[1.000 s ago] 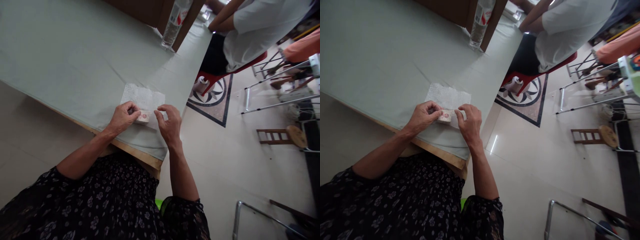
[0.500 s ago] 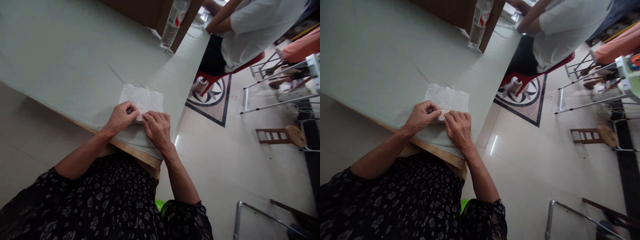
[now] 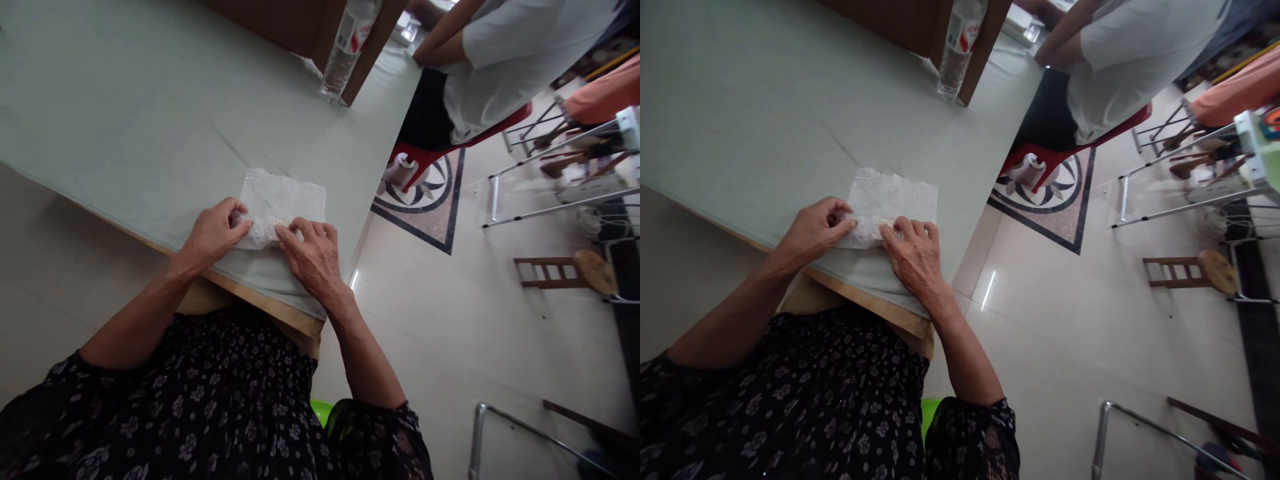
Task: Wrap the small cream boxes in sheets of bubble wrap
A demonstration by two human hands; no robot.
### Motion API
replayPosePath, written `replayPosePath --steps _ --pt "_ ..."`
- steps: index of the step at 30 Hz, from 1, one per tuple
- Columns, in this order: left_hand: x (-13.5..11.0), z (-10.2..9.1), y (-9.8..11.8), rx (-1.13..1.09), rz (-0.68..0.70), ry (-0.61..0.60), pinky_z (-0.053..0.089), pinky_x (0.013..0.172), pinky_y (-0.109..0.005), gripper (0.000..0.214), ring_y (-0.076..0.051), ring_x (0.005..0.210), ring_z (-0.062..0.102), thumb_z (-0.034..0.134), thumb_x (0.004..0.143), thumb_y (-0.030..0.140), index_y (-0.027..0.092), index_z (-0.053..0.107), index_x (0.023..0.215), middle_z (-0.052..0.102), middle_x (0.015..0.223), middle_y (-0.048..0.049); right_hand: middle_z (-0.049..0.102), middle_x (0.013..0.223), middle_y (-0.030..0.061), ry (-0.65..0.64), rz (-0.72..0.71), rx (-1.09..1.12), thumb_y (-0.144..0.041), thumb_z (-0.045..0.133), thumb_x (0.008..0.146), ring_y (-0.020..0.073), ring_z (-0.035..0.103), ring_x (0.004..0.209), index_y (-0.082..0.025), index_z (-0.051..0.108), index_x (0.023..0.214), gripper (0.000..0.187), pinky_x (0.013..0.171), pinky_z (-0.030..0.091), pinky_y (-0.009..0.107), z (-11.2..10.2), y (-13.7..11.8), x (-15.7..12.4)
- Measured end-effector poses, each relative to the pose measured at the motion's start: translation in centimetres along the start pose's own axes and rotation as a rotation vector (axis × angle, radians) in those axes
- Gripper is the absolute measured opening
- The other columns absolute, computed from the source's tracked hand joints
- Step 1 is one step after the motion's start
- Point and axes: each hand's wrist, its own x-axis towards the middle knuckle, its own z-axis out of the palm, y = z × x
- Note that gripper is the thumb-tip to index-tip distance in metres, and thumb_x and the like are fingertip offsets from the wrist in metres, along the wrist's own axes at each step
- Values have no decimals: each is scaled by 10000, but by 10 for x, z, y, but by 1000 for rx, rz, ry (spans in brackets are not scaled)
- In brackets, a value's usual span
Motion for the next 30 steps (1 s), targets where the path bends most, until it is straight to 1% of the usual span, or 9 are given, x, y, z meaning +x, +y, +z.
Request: replayPosePath --steps 3,7,9,13,16,18,21,25,30 --pt "1 0 -3 107 3 61 515 790 -371 361 -237 789 636 719 793 459 222 695 1065 724 905 -60 710 1186 69 -20 -11 -4 -251 497 1088 246 584 1021 -292 657 1296 266 990 378 432 -3 -1 2" --pt "1 -3 -11 142 -46 42 522 785 -380 453 -282 796 675 765 780 548 234 707 1101 714 800 -46 708 1174 67 -29 -20 -14 -238 496 1084 242 581 1003 -288 667 1270 258 996 374 440 -4 0 4" --pt "3 -2 -15 152 -35 36 518 758 -379 432 -288 765 671 781 767 567 240 721 1042 687 723 -33 709 1161 67 -24 -25 -23 -241 482 1089 241 581 994 -285 677 1247 255 992 376 443 -4 0 5" --pt "11 3 -21 169 15 30 477 654 -357 338 -259 658 614 818 722 557 256 703 822 646 629 -22 715 1144 68 -12 -29 -21 -269 462 1105 239 581 980 -285 693 1210 255 981 377 443 -4 0 6" --pt "15 3 -17 169 4 -43 423 589 -339 293 -236 606 577 796 740 515 258 664 696 647 608 -26 719 1135 64 -3 -34 -27 -280 453 1114 235 582 977 -282 698 1212 264 971 374 433 -3 0 6" --pt "16 1 -13 161 -32 -92 409 584 -337 278 -233 608 579 785 744 480 256 639 667 661 625 -28 721 1134 63 0 -38 -42 -284 449 1117 234 584 969 -276 702 1207 270 967 375 432 -3 0 6" --pt "15 -3 -6 144 -72 -67 423 610 -343 281 -235 636 585 793 735 468 255 612 697 674 673 -30 721 1140 65 -4 -32 -39 -273 454 1111 234 584 959 -275 703 1200 265 964 380 437 -2 0 6" --pt "10 -4 -1 81 -63 -16 455 654 -343 240 -218 670 582 768 760 433 247 618 783 660 714 -23 717 1147 64 -11 -26 -20 -252 481 1094 232 583 952 -281 697 1214 249 970 379 441 -1 0 7" --pt "5 1 5 -127 -160 -95 441 560 -288 345 -166 594 562 739 746 358 227 596 1031 580 686 42 713 1150 64 -18 -19 -24 -240 480 1092 227 578 950 -272 699 1201 247 973 364 433 -1 0 7"
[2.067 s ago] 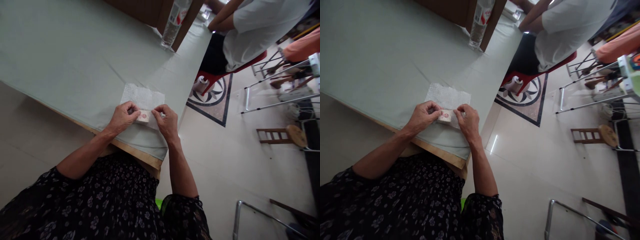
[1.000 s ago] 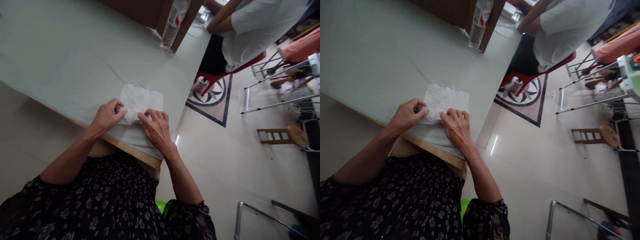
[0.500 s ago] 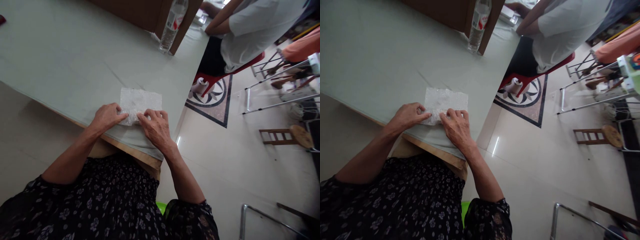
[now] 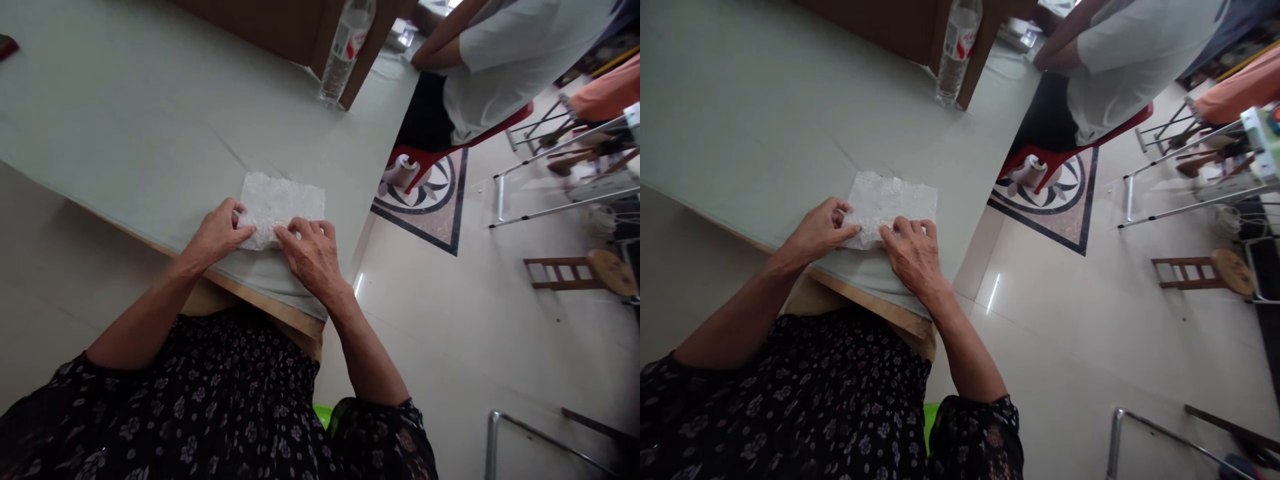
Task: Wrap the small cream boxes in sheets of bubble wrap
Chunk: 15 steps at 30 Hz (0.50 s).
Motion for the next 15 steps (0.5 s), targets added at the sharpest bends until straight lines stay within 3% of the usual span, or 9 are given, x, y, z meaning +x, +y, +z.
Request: replayPosePath --steps 4,9,15 --pt "-3 3 9 -128 -16 -15 432 500 -252 403 -136 529 513 678 753 271 218 569 1138 493 643 90 711 1150 61 -23 -16 -51 -239 465 1098 219 569 947 -261 689 1222 257 976 348 424 -1 0 1" --pt "-2 9 25 -116 143 45 368 538 -246 366 -103 509 406 632 760 159 191 595 1123 390 577 123 718 1131 57 -37 -31 -89 -247 462 1104 214 564 925 -255 692 1195 248 971 339 418 -4 -1 2" --pt "4 27 37 -194 234 11 389 575 -242 396 -106 577 490 618 774 126 195 584 1163 478 638 104 716 1150 66 -53 -29 -83 -230 455 1104 219 565 943 -244 670 1260 266 968 350 413 -5 -1 2"
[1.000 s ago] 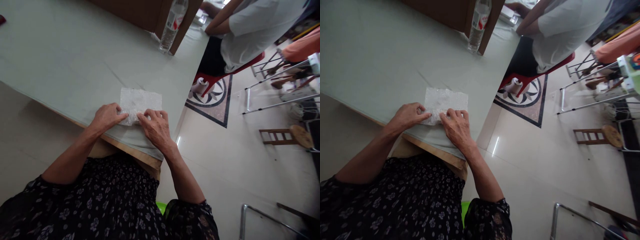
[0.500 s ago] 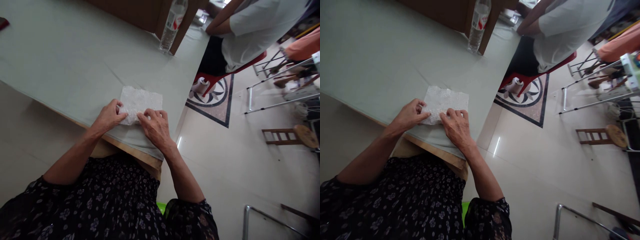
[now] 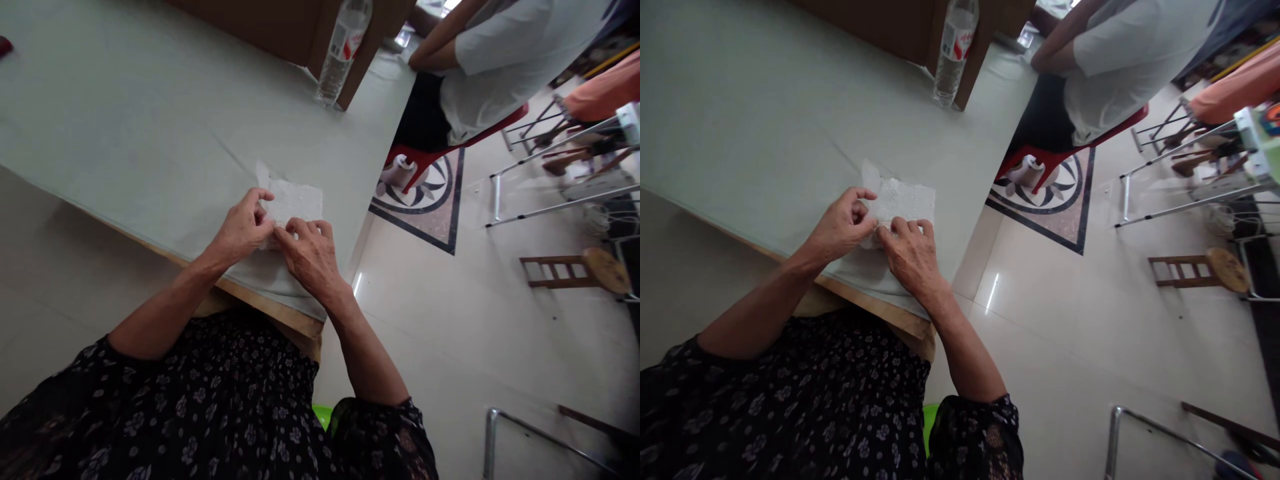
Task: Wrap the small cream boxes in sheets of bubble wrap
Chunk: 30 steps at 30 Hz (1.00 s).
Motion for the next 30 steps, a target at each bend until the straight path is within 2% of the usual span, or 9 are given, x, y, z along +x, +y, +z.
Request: replayPosePath --steps 4,10,14,19,22,25,27,30 --pt "-1 8 0 -93 -35 3 429 583 -235 453 -101 609 539 611 791 125 192 558 1235 546 720 81 713 1160 68 -24 3 32 -178 466 1080 224 561 951 -237 651 1298 292 969 360 421 -1 -1 0" --pt "-7 8 0 -234 -108 15 485 600 -230 573 -85 616 591 655 745 134 198 514 1297 645 850 44 720 1129 62 -25 11 52 -178 458 1083 222 568 948 -240 666 1238 267 975 365 427 -1 -1 1" --pt "-8 5 1 -359 -174 8 520 611 -236 546 -105 648 627 630 691 127 182 514 1222 688 867 20 735 1164 79 -11 17 79 -224 490 1084 235 595 986 -214 662 1220 219 991 365 430 2 0 1" --pt "-8 0 1 -508 -237 -42 537 598 -245 403 -126 663 654 553 668 118 177 570 1066 739 865 -18 756 1196 91 -11 59 109 -282 509 1085 245 626 982 -197 658 1158 186 999 357 430 3 0 1" --pt "-8 0 -1 -433 -208 -54 543 609 -256 269 -124 643 640 544 686 118 166 647 930 735 829 -24 758 1227 92 -20 50 108 -278 505 1087 247 632 999 -202 668 1141 187 1001 348 426 1 1 1" --pt "-10 3 -2 -256 -126 -83 517 606 -260 219 -127 618 612 565 723 132 163 709 885 692 726 -1 760 1225 81 -21 39 107 -279 495 1094 243 630 997 -206 685 1141 209 992 345 422 0 1 1" --pt "-12 5 -3 -131 -37 -81 489 600 -261 193 -125 611 584 596 762 162 165 735 895 672 714 8 763 1205 70 -15 38 114 -274 495 1094 239 629 991 -211 691 1149 214 983 345 417 0 2 0" --pt "-14 8 -5 37 135 -50 502 659 -268 151 -125 671 586 624 802 183 175 751 886 697 824 -8 765 1207 67 -5 44 139 -244 499 1083 235 633 1001 -215 692 1175 216 982 348 410 0 3 -3"
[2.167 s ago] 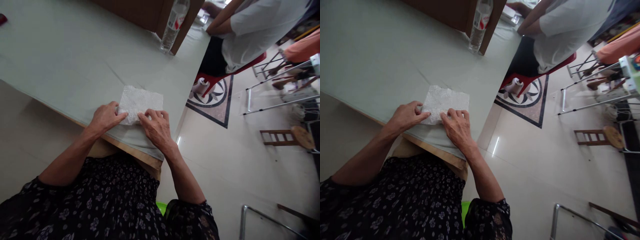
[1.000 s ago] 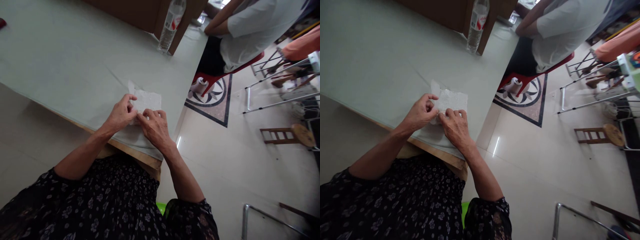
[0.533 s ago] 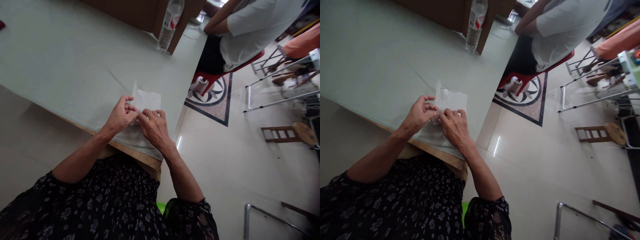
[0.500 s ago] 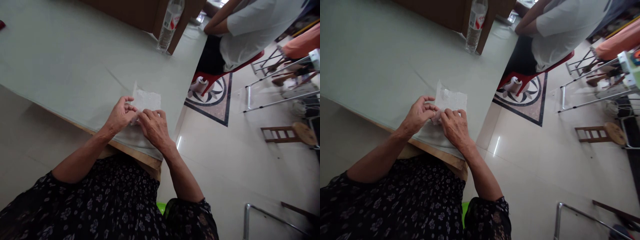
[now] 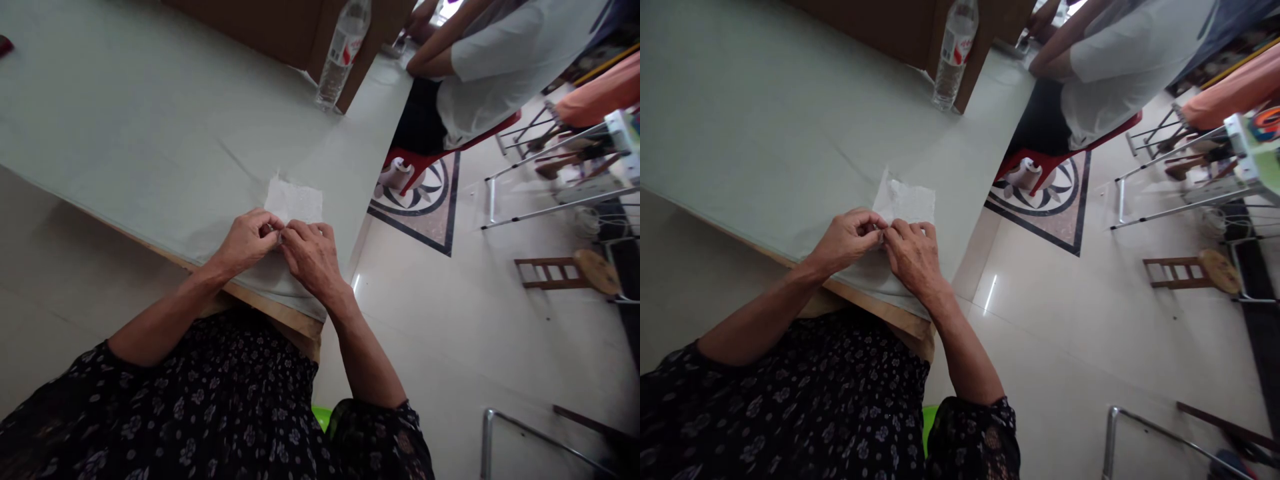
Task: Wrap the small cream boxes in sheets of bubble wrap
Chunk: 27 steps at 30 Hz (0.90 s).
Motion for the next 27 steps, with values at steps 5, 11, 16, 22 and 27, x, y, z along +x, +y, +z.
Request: replayPosePath --steps 5,11,16,22,27 --pt "-3 2 -7 172 155 37 556 828 -318 143 -197 962 656 645 862 183 195 748 961 718 1036 -60 770 1260 70 0 23 72 -233 480 1087 236 668 1064 -207 702 1196 248 1019 362 408 -1 1 -3" --pt "-3 3 -15 250 237 19 557 975 -387 86 -233 1076 661 651 897 178 214 707 952 728 1082 -75 777 1279 79 97 70 174 -256 532 1068 237 701 1126 -228 716 1168 212 1043 405 421 0 3 -13" --pt "-2 5 -16 276 271 -8 539 995 -402 77 -242 1072 660 619 947 216 210 695 960 740 1086 -86 787 1166 95 375 279 199 -297 550 1050 261 716 1132 -239 700 1077 162 1010 460 449 1 20 -42" --pt "-4 8 -13 317 307 -23 532 989 -402 130 -248 1073 661 575 984 220 195 701 1002 742 1086 -101 777 1083 98 332 523 182 -571 560 1021 201 678 783 -207 657 1169 405 848 492 409 18 44 -58" --pt "-7 9 -12 342 343 -27 541 985 -404 151 -255 1082 662 561 1001 213 177 706 1020 741 1100 -116 765 930 88 198 606 252 -743 511 983 243 677 803 -181 631 1311 662 857 502 428 37 43 -47"
